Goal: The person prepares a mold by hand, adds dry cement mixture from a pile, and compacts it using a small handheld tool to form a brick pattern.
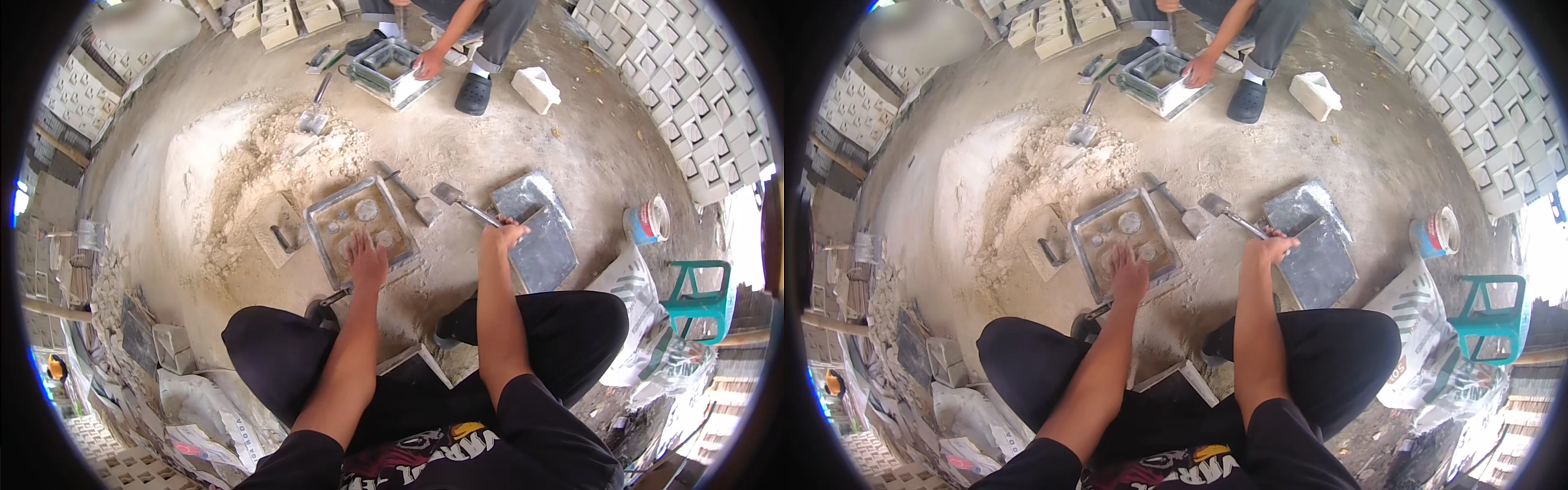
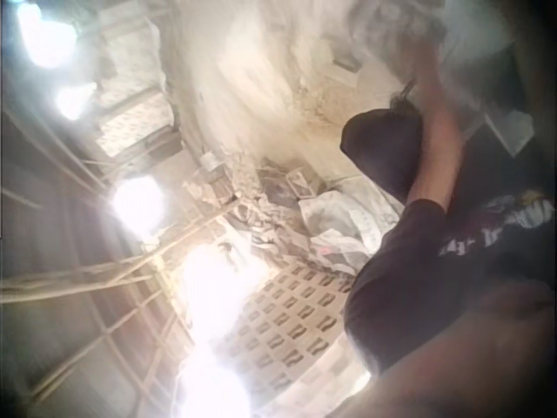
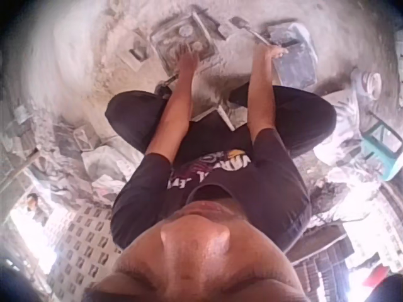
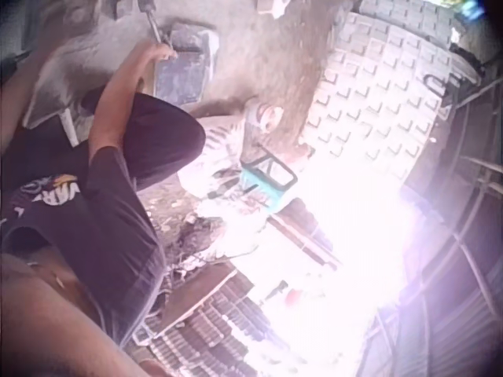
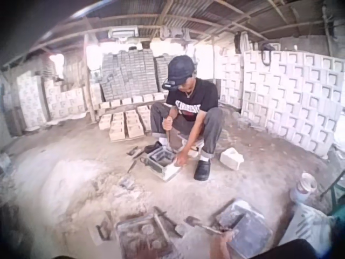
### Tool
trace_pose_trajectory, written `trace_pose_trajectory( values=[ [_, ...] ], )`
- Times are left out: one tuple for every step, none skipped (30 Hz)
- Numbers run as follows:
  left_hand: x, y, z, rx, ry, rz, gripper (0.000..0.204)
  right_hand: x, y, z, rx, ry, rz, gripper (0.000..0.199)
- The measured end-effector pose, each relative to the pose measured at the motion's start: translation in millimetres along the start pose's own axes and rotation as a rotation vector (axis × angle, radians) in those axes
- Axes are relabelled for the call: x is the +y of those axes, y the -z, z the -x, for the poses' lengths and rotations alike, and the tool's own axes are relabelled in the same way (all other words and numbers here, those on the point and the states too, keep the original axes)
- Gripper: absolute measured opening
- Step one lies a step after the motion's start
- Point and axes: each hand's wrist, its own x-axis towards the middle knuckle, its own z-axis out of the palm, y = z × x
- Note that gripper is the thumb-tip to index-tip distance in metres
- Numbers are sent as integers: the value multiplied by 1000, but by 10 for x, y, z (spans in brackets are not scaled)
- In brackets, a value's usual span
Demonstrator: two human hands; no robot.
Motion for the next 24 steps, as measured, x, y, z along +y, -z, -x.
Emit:
trace_pose_trajectory(
  values=[
    [32, -30, 25, 8, -23, 42, 65, 29, 99, -207, 19, 17, -33, 54],
    [51, -38, 46, 9, -51, 14, 65, 60, 211, -336, 44, 26, -61, 56],
    [28, -35, 80, 8, -69, -20, 65, 135, 269, -331, 22, -7, -91, 56],
    [58, -26, 70, 16, -94, -46, 64, 186, 334, -373, -43, -12, -93, 56],
    [110, -31, 61, 15, -128, -40, 64, 243, 415, -402, -108, -15, -96, 57],
    [171, -46, 56, 18, -158, -34, 64, 313, 501, -421, -176, -22, -97, 57],
    [216, -56, 77, 18, -181, -28, 64, 387, 653, -379, -214, -84, -121, 49],
    [270, -66, 84, -4, -228, -50, 64, 446, 829, -326, -252, -128, -86, 44],
    [383, -68, 72, -25, -283, -65, 64, 486, 1005, -320, -293, -165, -55, 39],
    [418, -76, 96, -49, -329, -85, 64, 519, 1162, -224, -330, -208, -18, 35],
    [443, -75, 129, -54, -342, -91, 63, 553, 1294, -130, -333, -264, 3, 32],
    [373, -67, 195, -62, -339, -107, 63, 594, 1431, 82, -331, -334, 35, 30],
    [332, -53, 224, -66, -350, -119, 62, 612, 1522, 185, -333, -397, 54, 28],
    [288, -37, 245, -95, -374, -117, 62, 609, 1573, 256, -317, -387, 65, 26],
    [300, -22, 216, -114, -404, -107, 61, 614, 1573, 255, -311, -372, 72, 24],
    [300, 0, 198, -133, -431, -98, 61, 622, 1577, 259, -307, -357, 81, 22],
    [286, 30, 191, -182, -444, -63, 61, 586, 1588, 239, -303, -349, 130, 21],
    [329, 69, 158, -226, -463, -21, 61, 517, 1595, 68, -306, -334, 176, 21],
    [346, 112, 130, -268, -476, 17, 61, 441, 1601, -66, -310, -323, 226, 20],
    [316, 142, 124, -227, -416, -33, 62, 380, 1625, -126, -382, -306, 200, 20],
    [169, 149, 212, -198, -327, -91, 62, 309, 1717, -81, -386, -344, 298, 21],
    [40, 157, 282, -172, -241, -148, 62, 231, 1781, -12, -388, -378, 393, 23],
    [-16, 176, 321, -184, -227, -160, 63, 184, 1841, 13, -440, -407, 477, 27],
    [-50, 182, 345, -198, -219, -170, 64, 137, 1901, 13, -489, -430, 556, 31]
  ],
)
